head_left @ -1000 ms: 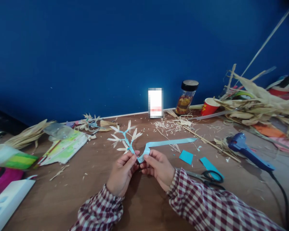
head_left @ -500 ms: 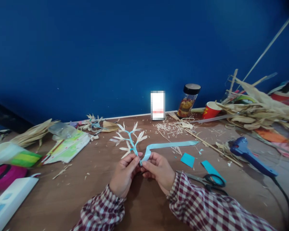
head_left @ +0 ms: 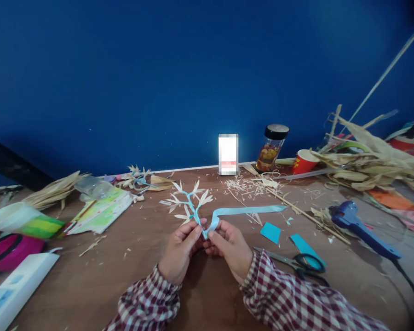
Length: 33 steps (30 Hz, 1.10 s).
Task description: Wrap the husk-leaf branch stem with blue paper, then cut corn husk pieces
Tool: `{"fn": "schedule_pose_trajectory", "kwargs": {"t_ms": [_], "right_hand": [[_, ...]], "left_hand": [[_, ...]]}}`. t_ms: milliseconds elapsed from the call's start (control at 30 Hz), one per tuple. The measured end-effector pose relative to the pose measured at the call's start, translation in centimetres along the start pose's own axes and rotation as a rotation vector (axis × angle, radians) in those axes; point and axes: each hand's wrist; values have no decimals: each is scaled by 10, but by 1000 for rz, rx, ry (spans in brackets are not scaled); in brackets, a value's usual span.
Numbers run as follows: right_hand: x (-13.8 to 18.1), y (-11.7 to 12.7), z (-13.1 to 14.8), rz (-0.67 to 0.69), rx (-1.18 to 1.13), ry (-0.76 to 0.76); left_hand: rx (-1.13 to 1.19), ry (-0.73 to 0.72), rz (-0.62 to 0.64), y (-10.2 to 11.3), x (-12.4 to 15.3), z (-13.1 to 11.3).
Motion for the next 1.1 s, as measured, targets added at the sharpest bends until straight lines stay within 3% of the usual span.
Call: {"fn": "schedule_pose_trajectory", "kwargs": {"t_ms": [333, 600, 833, 1000, 1100], "right_hand": [[-1, 2, -3, 1, 29, 34], [-1, 0, 0, -36, 42, 46], [1, 0, -1, -68, 87, 86], [1, -1, -4, -48, 175, 159], [-2, 2, -3, -2, 225, 127]], "left_hand": [[-38, -2, 12, 0, 1, -2], [-111, -53, -79, 6, -2, 0], [-127, -41, -76, 6, -3, 1], [-207, -103, -72, 9, -5, 5], [-262, -111, -78, 11, -7, 1]]}}
Point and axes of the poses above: each hand's wrist, its own x-axis away from the middle knuckle, its own y-axis out of the back of the hand, z = x × y, and after that the axes turned 14 degrees about y, right-handed
